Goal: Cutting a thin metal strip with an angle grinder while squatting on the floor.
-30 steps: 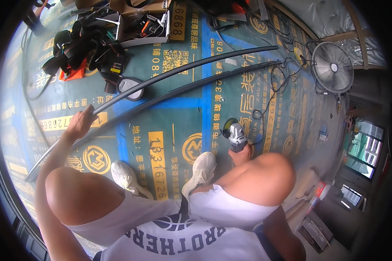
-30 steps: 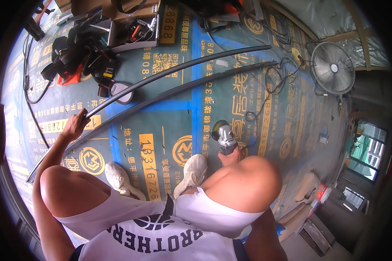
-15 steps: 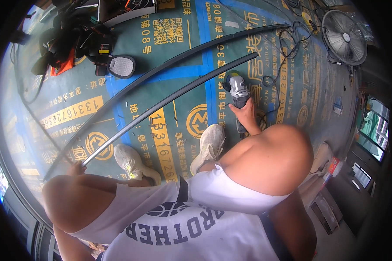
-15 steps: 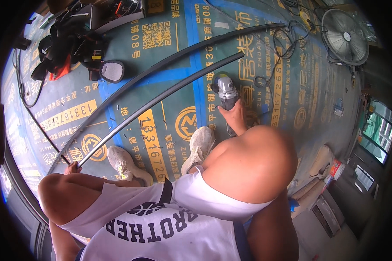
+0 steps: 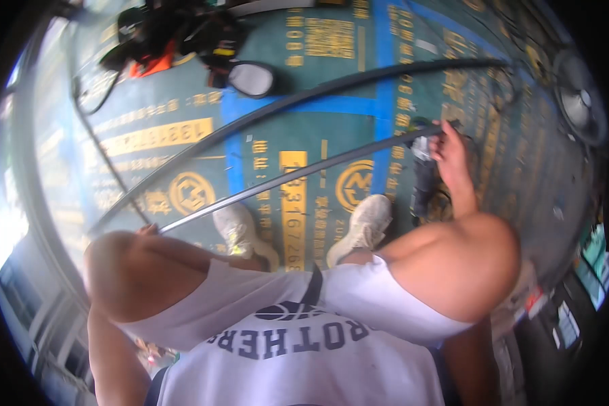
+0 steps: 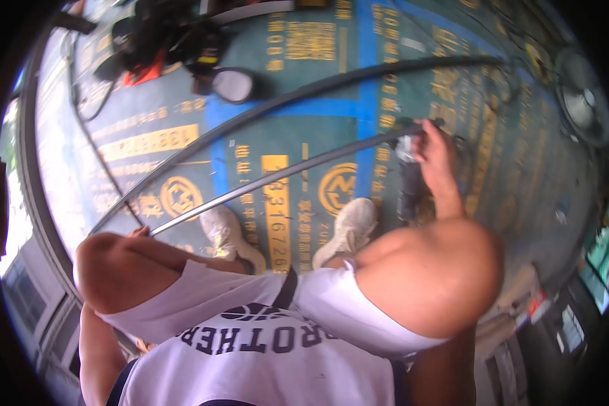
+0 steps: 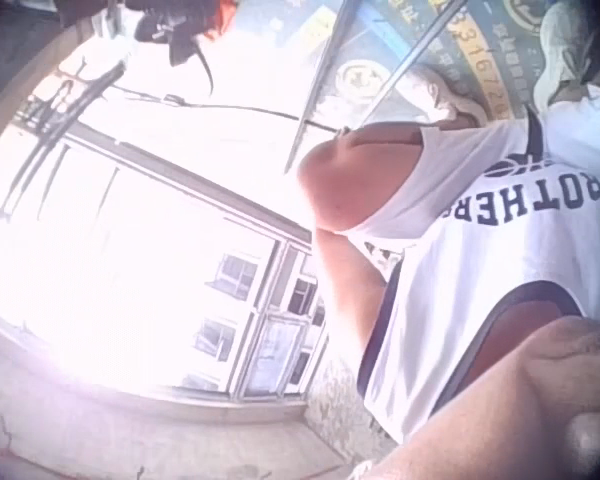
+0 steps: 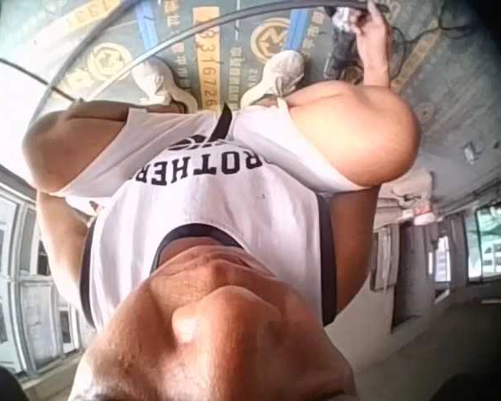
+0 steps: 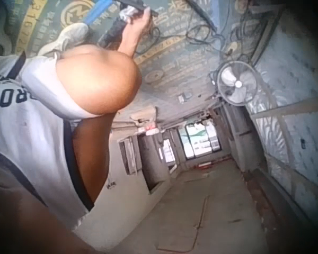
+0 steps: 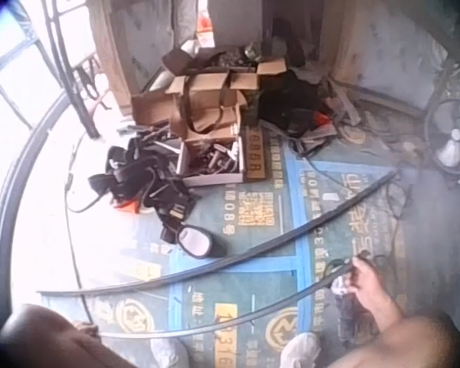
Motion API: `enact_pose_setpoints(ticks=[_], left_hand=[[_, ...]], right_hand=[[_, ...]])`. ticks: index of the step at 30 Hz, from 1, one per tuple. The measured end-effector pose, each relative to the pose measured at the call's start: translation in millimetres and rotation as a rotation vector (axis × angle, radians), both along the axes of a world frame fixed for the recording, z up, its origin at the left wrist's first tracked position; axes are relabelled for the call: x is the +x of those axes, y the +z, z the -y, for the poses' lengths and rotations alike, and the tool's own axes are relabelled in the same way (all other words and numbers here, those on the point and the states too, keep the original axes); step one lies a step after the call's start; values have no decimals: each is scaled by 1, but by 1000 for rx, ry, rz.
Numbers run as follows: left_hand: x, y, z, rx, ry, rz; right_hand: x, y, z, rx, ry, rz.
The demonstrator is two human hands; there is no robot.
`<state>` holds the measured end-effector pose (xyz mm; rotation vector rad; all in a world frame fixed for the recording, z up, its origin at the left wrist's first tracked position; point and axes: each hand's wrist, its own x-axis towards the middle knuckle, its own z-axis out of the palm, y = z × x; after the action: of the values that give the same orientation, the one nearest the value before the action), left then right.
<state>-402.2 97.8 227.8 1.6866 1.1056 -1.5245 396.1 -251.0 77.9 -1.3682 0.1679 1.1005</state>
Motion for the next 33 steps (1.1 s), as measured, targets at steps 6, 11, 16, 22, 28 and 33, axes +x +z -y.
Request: enact_pose_setpoints(ticks=[6, 11, 16, 22, 28, 33], left_hand=[[124, -36, 3, -107, 9, 189], [128, -35, -38, -141, 74, 35], [120, -3, 85, -29, 264, 430], [168, -75, -100, -194, -383, -185], [458, -100, 19, -369, -278, 567], [578, -129, 120, -201, -86, 1169]], right_hand=[[68, -17, 88, -60, -14, 2], [49, -7, 24, -41, 80, -60], [-5, 8, -11, 61, 120, -63], [-46, 11, -59, 134, 172, -36], [-62, 22, -37, 33, 188, 31], [-46, 33, 7, -123, 411, 527]])
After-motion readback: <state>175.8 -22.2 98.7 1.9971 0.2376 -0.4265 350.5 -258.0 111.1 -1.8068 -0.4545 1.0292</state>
